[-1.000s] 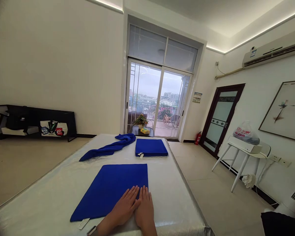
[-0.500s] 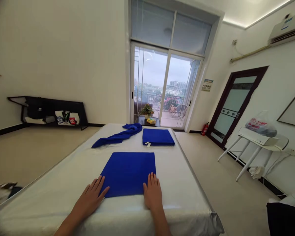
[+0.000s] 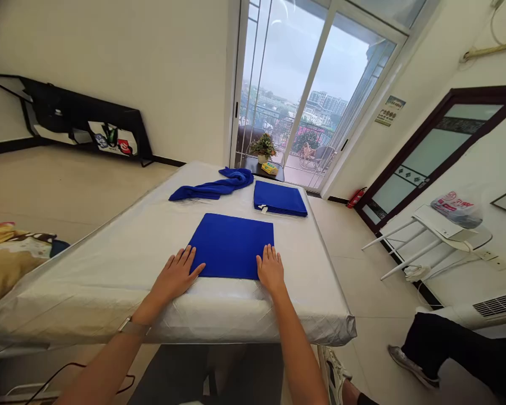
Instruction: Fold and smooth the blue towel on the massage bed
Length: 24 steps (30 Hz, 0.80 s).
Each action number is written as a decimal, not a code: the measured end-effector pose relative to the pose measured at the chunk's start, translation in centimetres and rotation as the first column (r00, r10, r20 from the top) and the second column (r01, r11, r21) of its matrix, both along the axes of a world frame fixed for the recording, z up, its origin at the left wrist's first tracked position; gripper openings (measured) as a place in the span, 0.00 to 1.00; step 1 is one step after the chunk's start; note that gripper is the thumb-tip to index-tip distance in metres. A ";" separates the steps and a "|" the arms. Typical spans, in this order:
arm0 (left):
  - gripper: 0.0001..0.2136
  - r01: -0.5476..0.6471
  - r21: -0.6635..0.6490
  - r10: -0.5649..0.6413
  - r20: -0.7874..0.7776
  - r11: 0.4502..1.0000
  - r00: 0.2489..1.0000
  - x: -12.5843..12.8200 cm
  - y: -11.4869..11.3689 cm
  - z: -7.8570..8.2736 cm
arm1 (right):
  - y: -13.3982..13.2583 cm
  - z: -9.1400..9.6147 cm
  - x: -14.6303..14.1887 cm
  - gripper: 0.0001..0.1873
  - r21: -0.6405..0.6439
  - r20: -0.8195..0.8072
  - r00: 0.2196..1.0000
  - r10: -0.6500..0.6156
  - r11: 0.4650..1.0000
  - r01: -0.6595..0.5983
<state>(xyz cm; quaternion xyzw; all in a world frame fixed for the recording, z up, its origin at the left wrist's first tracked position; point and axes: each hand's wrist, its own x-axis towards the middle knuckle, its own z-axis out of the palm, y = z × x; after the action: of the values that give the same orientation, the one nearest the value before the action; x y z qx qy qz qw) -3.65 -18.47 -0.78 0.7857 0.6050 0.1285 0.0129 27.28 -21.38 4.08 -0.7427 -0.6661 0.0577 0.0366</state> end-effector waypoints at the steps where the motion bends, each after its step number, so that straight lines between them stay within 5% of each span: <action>1: 0.40 -0.003 -0.003 0.003 0.004 1.000 1.000 0.0 0.0 0.0 | 0.4 -0.1 -0.1 0.36 0.003 0.001 1.000 -0.007 1.000 0.007; 8: 0.40 -0.006 -0.071 0.007 0.004 0.997 1.000 -0.3 0.0 0.4 | 1.2 -2.2 -0.3 0.36 -0.014 -0.048 0.997 -0.065 0.998 0.065; 14: 0.36 -0.043 0.002 0.043 0.016 0.999 0.999 0.9 0.9 1.0 | 1.3 -2.4 -0.2 0.35 0.007 -0.066 0.996 -0.060 0.998 0.060; 18: 0.36 0.212 0.061 -0.214 0.025 0.975 0.977 7.4 1.4 2.4 | 1.4 -2.6 -0.2 0.35 0.012 -0.079 0.995 -0.066 0.998 0.067; 24: 0.32 0.527 0.036 -0.529 0.053 0.849 0.847 18.0 2.2 2.3 | 1.4 -2.8 -0.1 0.34 0.023 -0.062 0.997 -0.054 0.998 0.056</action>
<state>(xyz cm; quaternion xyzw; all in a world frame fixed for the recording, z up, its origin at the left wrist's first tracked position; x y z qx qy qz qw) 14.36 -16.26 1.52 0.9174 0.3638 0.1502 0.0583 27.21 -20.01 1.24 -0.7581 -0.6447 0.0712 0.0677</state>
